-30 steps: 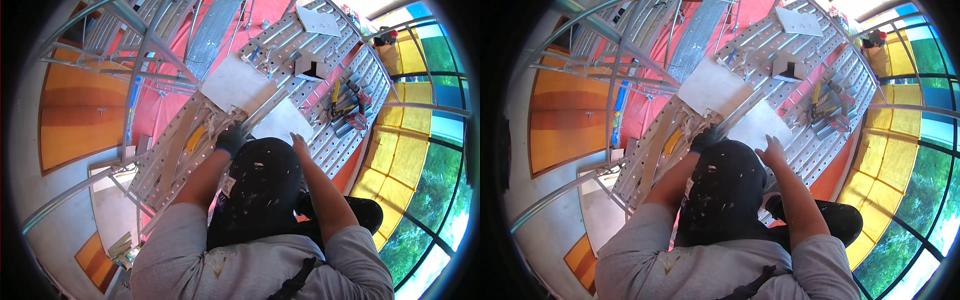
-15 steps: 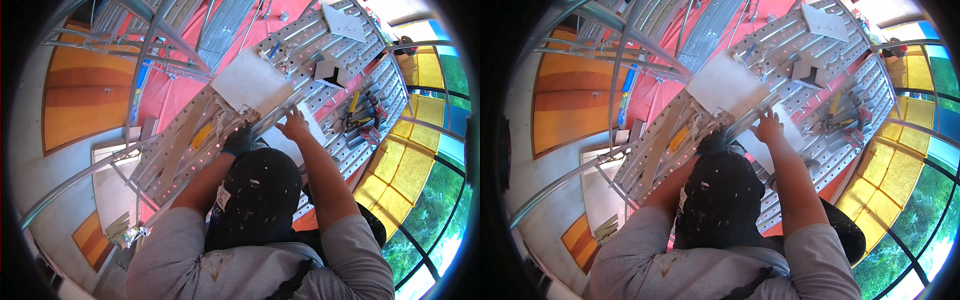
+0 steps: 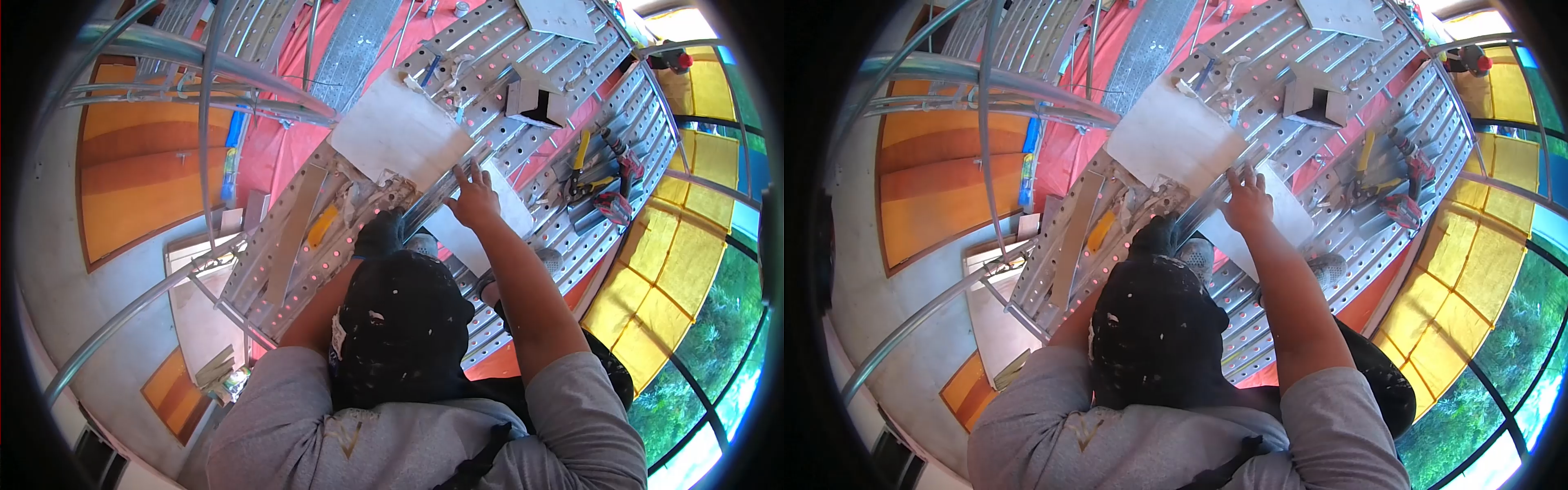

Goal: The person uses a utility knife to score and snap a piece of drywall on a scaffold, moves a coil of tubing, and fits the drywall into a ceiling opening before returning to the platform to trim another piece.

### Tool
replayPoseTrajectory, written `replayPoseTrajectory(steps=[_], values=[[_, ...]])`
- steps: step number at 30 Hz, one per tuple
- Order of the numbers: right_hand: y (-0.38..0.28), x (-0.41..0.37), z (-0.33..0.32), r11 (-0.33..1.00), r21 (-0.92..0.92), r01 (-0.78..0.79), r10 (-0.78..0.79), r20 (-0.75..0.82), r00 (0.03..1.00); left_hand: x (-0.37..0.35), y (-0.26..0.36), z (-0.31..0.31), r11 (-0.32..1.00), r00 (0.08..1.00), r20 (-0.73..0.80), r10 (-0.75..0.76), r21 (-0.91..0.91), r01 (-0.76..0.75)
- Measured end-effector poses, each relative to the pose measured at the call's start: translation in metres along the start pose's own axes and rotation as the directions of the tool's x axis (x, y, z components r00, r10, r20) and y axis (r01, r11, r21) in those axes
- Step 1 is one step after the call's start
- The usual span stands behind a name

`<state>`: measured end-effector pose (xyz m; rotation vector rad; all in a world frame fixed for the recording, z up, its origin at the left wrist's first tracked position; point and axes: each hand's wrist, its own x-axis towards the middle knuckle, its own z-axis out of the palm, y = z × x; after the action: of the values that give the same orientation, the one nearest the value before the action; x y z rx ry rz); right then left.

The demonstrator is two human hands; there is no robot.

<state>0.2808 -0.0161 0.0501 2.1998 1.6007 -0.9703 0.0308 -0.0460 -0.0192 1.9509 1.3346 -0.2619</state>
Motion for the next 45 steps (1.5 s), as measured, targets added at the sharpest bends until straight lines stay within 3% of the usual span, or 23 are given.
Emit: replayPoseTrajectory(steps=[3, 9, 12, 19, 22, 34, 40, 45], values=[[-0.001, 0.001, 0.004, 0.999, 0.030, -0.015, 0.017, -0.053, 0.998, -0.002, 0.003, -0.003, 1.000, 1.000, -0.021, -0.002, 0.002, 0.002], [-0.003, 0.007, -0.005, 0.999, 0.037, -0.020, 0.021, -0.028, 0.999, -0.003, 0.002, -0.006, 1.000, 0.999, -0.047, 0.000, 0.003, 0.000], [-0.006, 0.005, -0.012, 0.999, -0.042, -0.026, 0.028, 0.034, 0.999, 0.001, 0.002, -0.009, 1.000, 0.998, -0.058, 0.008, -0.004, -0.008], [-0.011, 0.007, -0.008, 0.998, -0.015, -0.053, 0.053, 0.014, 0.999, 0.001, 0.005, -0.011, 1.000, 0.993, -0.115, -0.009, 0.022, 0.012], [-0.015, 0.003, -0.012, 0.998, -0.001, -0.059, 0.059, 0.015, 0.998, 0.003, -0.002, -0.020, 0.995, 0.997, -0.060, 0.047, -0.085, -0.052], [-0.014, 0.003, -0.003, 0.996, 0.007, -0.085, 0.085, -0.021, 0.996, 0.008, -0.015, 0.002, 0.990, 0.988, -0.135, 0.071, -0.114, -0.087], [-0.016, 0.005, -0.005, 0.995, -0.051, -0.088, 0.087, -0.006, 0.996, -0.001, -0.008, 0.005, 0.980, 0.962, -0.267, 0.060, -0.167, -0.108], [-0.016, 0.004, -0.007, 0.996, -0.046, -0.078, 0.077, -0.010, 0.997, -0.002, 0.000, -0.004, 0.993, 0.978, -0.198, 0.067, -0.082, -0.084]])
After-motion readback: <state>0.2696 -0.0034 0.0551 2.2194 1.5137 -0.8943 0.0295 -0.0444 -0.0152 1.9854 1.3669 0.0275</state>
